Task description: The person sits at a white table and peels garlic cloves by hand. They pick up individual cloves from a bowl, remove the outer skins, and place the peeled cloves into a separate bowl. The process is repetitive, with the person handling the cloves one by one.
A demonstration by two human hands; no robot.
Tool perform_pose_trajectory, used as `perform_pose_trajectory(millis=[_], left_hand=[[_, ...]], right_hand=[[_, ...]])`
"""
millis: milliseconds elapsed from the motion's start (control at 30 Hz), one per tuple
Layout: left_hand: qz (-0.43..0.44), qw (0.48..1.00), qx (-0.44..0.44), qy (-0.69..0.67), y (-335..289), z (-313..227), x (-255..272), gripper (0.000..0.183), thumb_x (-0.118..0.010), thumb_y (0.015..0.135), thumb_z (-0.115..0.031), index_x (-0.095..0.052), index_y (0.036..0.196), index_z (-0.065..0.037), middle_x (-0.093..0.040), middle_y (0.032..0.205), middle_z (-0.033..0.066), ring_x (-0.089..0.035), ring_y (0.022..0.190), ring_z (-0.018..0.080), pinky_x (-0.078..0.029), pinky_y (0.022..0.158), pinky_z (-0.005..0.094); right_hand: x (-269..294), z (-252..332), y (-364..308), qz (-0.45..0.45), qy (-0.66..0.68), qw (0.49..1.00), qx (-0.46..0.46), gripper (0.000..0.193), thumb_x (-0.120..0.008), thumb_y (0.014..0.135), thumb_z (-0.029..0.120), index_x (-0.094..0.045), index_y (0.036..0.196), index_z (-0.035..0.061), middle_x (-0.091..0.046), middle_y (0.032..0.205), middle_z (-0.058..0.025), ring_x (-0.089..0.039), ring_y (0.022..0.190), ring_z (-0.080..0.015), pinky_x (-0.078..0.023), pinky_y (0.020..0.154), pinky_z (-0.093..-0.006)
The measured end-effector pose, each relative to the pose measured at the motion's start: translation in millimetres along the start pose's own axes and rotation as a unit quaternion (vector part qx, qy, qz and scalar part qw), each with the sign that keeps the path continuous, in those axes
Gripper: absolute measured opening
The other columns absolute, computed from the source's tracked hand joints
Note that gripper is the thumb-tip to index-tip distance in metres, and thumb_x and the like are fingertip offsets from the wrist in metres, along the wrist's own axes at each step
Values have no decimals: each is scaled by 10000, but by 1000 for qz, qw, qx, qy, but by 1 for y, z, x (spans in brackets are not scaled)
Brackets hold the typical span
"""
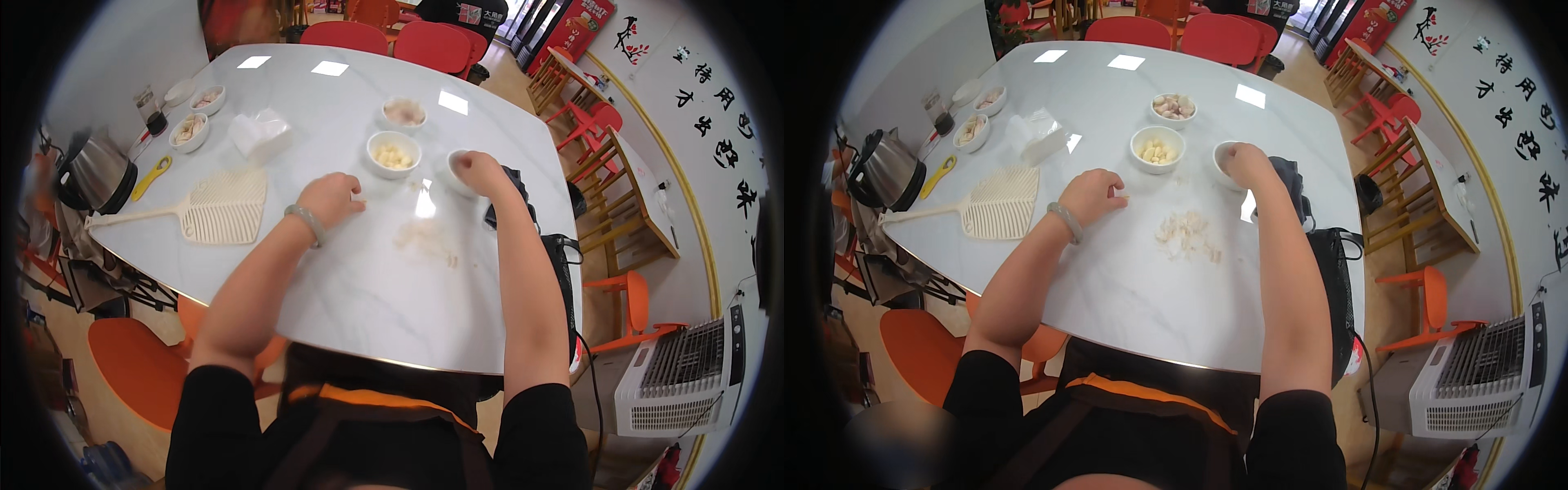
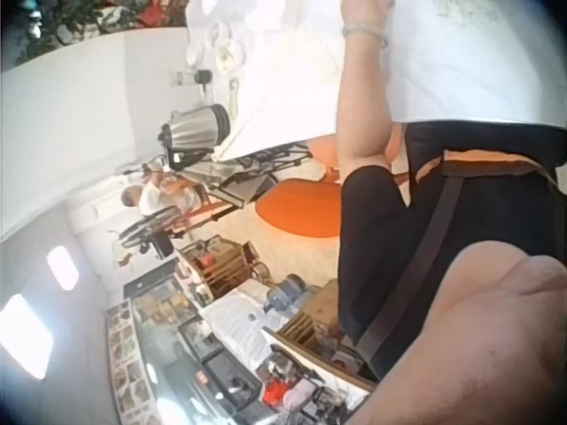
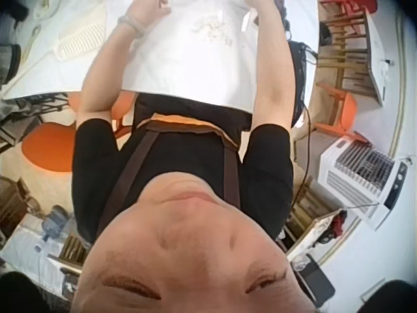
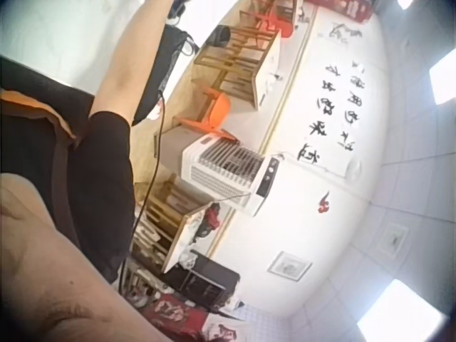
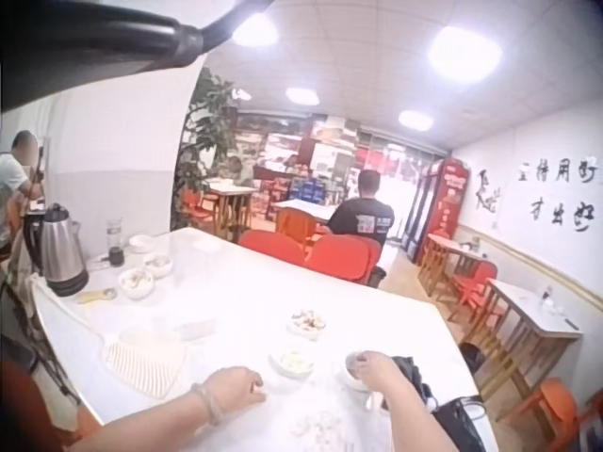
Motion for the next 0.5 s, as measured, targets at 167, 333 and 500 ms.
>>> perform_pose_trajectory(millis=[167, 333, 500], left_hand=[[-4, 1000, -10, 9, -2, -1, 2, 286, -695, 725, -200, -651, 932, -6, -627, 806, 112, -593, 766, 250, -476, 701, 350], [-18, 1000, -19, 16, -6, -3, 0, 266, -691, 734, -177, -651, 933, -5, -629, 830, 115, -597, 774, 250, -480, 705, 350], [-21, 999, -19, 17, -5, -3, -1, 242, -678, 747, -165, -653, 931, -10, -627, 833, 116, -598, 780, 253, -481, 710, 354]], right_hand=[[-3, 12, 6, 104, 7, 993, 50, 190, -543, 801, 168, -637, 918, 51, -648, 857, -113, -596, 792, -215, -464, 721, -325], [9, 13, -7, 196, 77, 976, -47, 314, -547, 844, 273, -612, 1054, 49, -633, 948, -73, -561, 880, -180, -439, 794, -292], [22, 29, -26, 210, -34, 977, 31, 345, -616, 778, 320, -645, 973, 37, -648, 938, -68, -581, 860, -188, -445, 799, -294]])
Point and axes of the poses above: each hand's wrist, its own y-axis towards the middle knuckle, its own x-axis out of the back of the hand, z = x × y, the point moved 4 cm from there along y, towards the middle knuckle
